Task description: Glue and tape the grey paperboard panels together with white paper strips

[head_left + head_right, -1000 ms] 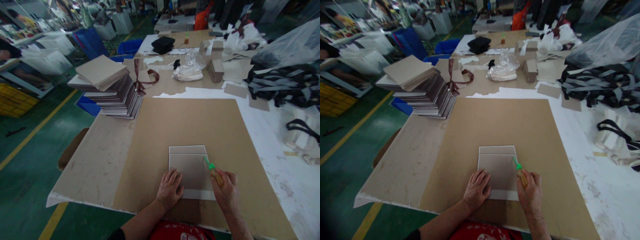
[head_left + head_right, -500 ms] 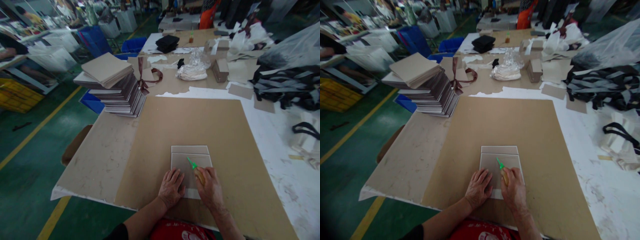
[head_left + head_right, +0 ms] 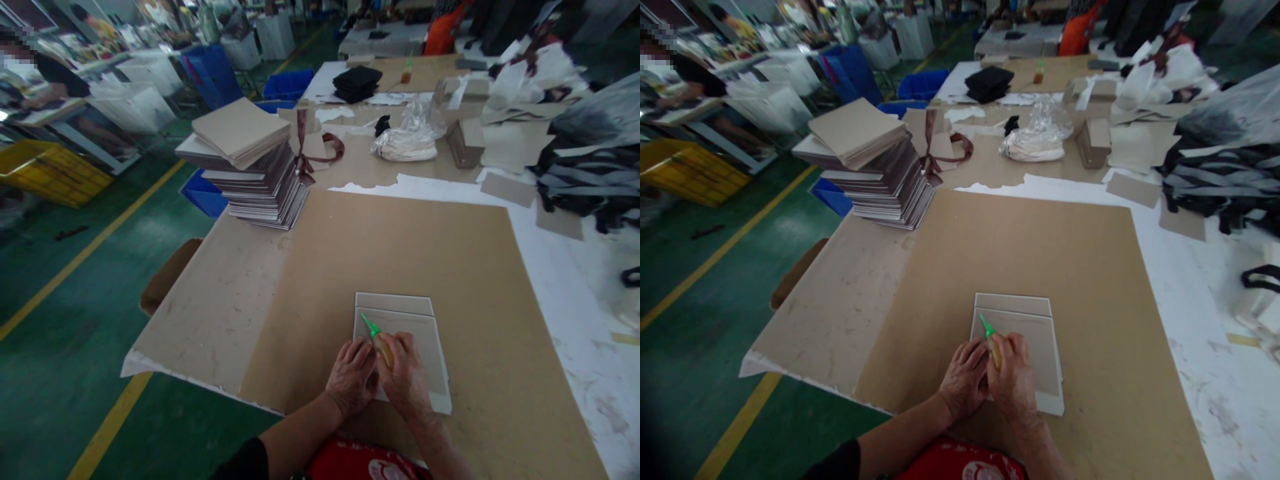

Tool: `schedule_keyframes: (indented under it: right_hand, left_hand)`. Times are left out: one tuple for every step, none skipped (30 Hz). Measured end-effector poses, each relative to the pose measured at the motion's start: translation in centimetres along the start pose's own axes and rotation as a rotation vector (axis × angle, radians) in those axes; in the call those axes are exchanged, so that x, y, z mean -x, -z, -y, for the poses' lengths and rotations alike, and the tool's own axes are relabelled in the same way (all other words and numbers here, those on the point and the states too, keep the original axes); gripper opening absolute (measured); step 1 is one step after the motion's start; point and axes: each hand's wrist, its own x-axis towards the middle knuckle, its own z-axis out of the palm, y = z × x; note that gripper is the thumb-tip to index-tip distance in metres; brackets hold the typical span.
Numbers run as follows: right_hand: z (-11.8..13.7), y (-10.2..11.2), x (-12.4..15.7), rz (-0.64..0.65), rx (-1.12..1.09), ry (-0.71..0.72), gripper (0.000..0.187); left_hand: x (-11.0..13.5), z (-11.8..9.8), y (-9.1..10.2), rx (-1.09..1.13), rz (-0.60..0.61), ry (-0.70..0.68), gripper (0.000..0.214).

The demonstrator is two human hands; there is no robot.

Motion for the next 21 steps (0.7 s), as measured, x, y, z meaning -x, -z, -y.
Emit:
schedule_keyframes:
  right_hand:
    - [0.0,-0.1,0.0,0.003,-0.017,-0.006,0.03]
    - [0.0,-0.1,0.0,0.004,-0.034,-0.014,0.03]
    - [0.0,-0.1,0.0,0.002,-0.053,-0.024,0.03]
    - [-0.1,-0.1,0.1,-0.001,-0.073,-0.036,0.03]
    - [-0.2,0.0,0.1,-0.005,-0.095,-0.051,0.03]
    - [-0.4,0.1,0.2,-0.012,-0.119,-0.067,0.03]
    - [-0.6,0.2,0.3,-0.022,-0.146,-0.085,0.029]
    - [-0.8,0.3,0.4,-0.036,-0.173,-0.106,0.029]
    - [-1.2,0.5,0.6,-0.054,-0.198,-0.131,0.029]
    - [-1.6,0.8,0.7,-0.078,-0.22,-0.161,0.029]
    - [-2.1,1.1,0.9,-0.106,-0.236,-0.194,0.03]
    - [-2.8,1.4,1.0,-0.14,-0.247,-0.231,0.033]
    - [-3.5,1.8,1.2,-0.177,-0.251,-0.27,0.035]
    - [-4.4,2.3,1.2,-0.222,-0.248,-0.308,0.038]
    - [-5.3,2.8,1.2,-0.269,-0.239,-0.344,0.041]
    - [-6.2,3.3,1.1,-0.318,-0.222,-0.375,0.044]
    - [-7.1,3.8,0.9,-0.364,-0.2,-0.398,0.048]
    - [-7.9,4.4,0.7,-0.403,-0.175,-0.413,0.051]
    - [-8.6,4.8,0.4,-0.433,-0.149,-0.42,0.054]
    - [-9.1,5.3,0.1,-0.452,-0.123,-0.422,0.056]
    - [-9.5,5.6,-0.2,-0.462,-0.098,-0.421,0.056]
  left_hand:
    - [0.0,0.0,0.0,0.001,0.005,0.0,0.055]
    - [0.0,0.0,0.0,0.001,0.008,0.0,0.056]
    - [0.0,0.0,0.0,0.001,0.011,0.0,0.056]
    - [0.0,0.0,0.0,0.0,0.012,0.001,0.056]
    - [0.1,0.0,-0.1,-0.003,0.011,0.002,0.055]
    - [0.1,0.1,-0.2,-0.006,0.009,0.003,0.053]
    - [0.2,0.1,-0.3,-0.009,0.007,0.004,0.052]
    - [0.2,0.1,-0.4,-0.013,0.003,0.004,0.051]
    - [0.2,0.1,-0.4,-0.016,-0.001,0.004,0.051]
    - [0.2,0.1,-0.4,-0.02,-0.005,0.005,0.052]
    - [0.3,0.1,-0.4,-0.023,-0.008,0.006,0.052]
    - [0.3,0.2,-0.4,-0.026,-0.011,0.006,0.052]
    - [0.3,0.1,-0.4,-0.029,-0.014,0.007,0.051]
    - [0.3,0.1,-0.4,-0.031,-0.016,0.008,0.051]
    - [0.3,0.1,-0.3,-0.032,-0.017,0.009,0.05]
    - [0.3,0.1,-0.3,-0.034,-0.018,0.009,0.051]
    - [0.3,0.1,-0.3,-0.035,-0.019,0.009,0.051]
    - [0.3,0.1,-0.3,-0.037,-0.021,0.011,0.051]
    - [0.3,0.1,-0.3,-0.039,-0.024,0.012,0.051]
    - [0.3,0.0,-0.3,-0.041,-0.026,0.012,0.051]
    - [0.3,0.0,-0.3,-0.043,-0.028,0.013,0.051]
